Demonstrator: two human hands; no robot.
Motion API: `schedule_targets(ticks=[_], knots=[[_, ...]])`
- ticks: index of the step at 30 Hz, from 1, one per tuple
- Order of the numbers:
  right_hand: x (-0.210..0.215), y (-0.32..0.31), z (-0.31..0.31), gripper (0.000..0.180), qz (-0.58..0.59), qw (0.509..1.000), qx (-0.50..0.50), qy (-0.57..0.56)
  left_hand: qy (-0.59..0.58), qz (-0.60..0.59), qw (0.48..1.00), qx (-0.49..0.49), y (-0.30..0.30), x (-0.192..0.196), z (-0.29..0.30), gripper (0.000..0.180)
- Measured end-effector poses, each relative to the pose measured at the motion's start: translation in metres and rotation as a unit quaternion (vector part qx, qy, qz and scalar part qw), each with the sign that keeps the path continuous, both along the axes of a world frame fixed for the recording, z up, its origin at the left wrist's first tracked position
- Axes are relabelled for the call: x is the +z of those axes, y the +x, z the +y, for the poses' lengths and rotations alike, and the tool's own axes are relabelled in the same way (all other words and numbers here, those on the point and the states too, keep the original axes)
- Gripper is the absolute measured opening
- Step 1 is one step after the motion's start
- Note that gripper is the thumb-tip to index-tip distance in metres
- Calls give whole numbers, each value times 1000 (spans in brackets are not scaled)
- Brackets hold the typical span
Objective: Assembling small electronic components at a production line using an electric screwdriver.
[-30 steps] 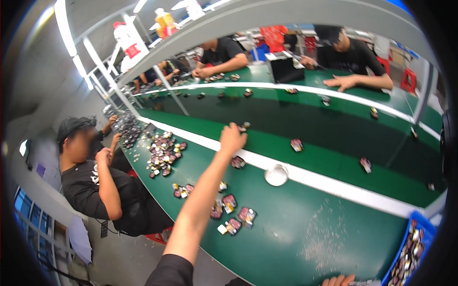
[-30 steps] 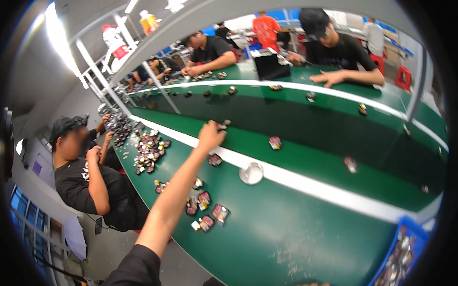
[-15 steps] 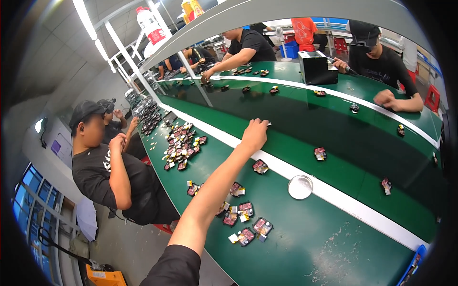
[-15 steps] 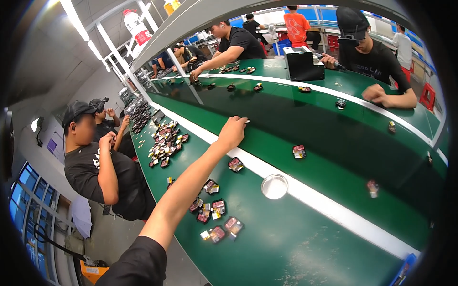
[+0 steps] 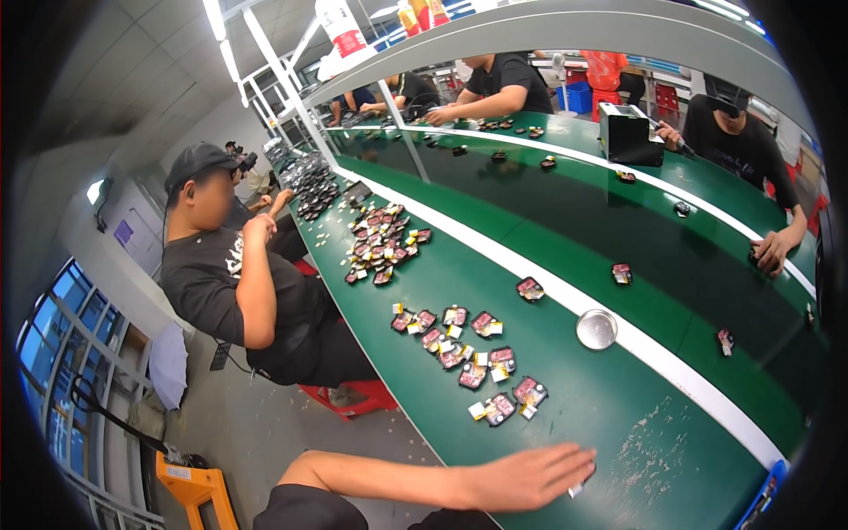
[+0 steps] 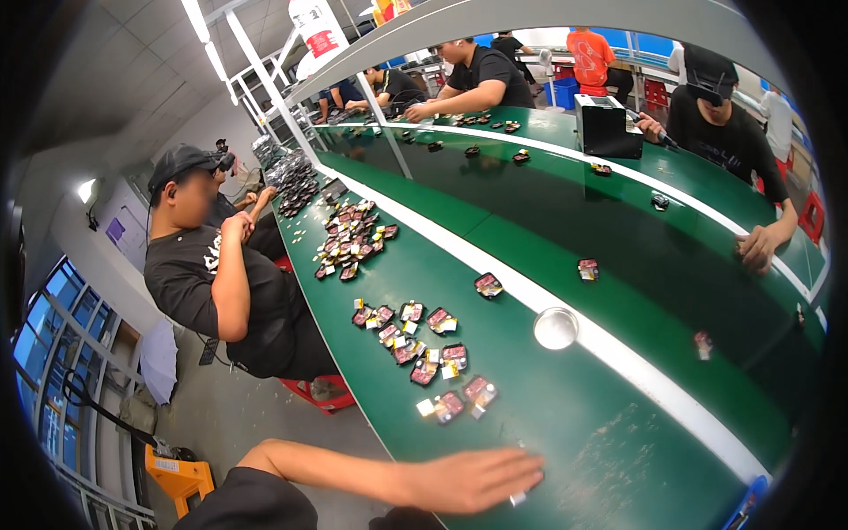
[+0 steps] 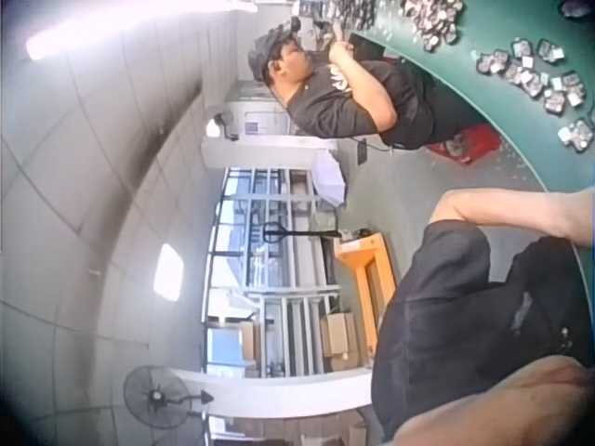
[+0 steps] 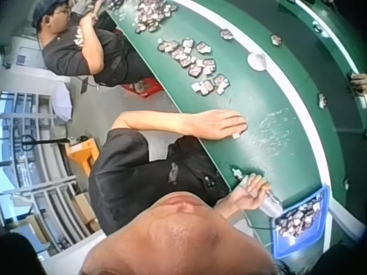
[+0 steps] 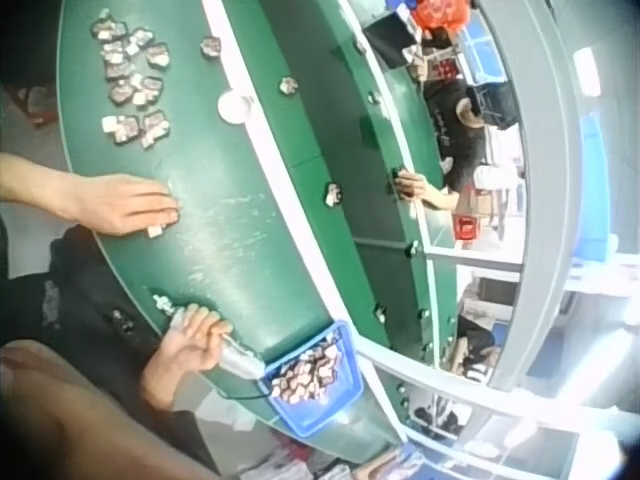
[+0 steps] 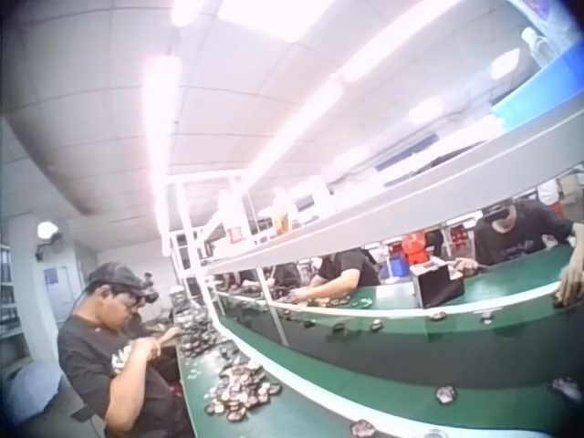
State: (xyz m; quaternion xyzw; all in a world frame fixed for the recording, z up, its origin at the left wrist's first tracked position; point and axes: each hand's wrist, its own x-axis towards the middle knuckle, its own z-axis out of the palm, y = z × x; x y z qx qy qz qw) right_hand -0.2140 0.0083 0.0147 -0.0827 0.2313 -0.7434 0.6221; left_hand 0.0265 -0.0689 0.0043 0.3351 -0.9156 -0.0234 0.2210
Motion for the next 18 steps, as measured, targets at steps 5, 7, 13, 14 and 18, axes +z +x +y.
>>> schedule_targets(ticks=[5,7,13,14,18], knots=[[-3,-6,6,9,0,1000,4,-18,-7,-17,1000,11,-20,-13,30,48],[-1,-2,8,7,6,1000,17,-25,15,-10,1000,-3,-20,-8,30,49],[-11,26,18,11,-4,999,52,6,77,4,996,36,-10,15,42,34],[-15,26,16,11,10,998,54,19,85,0,996,4,-15,11,29,35],[-16,39,38,11,-5,992,127,13,11,-14,999,-28,-26,4,33,33]])
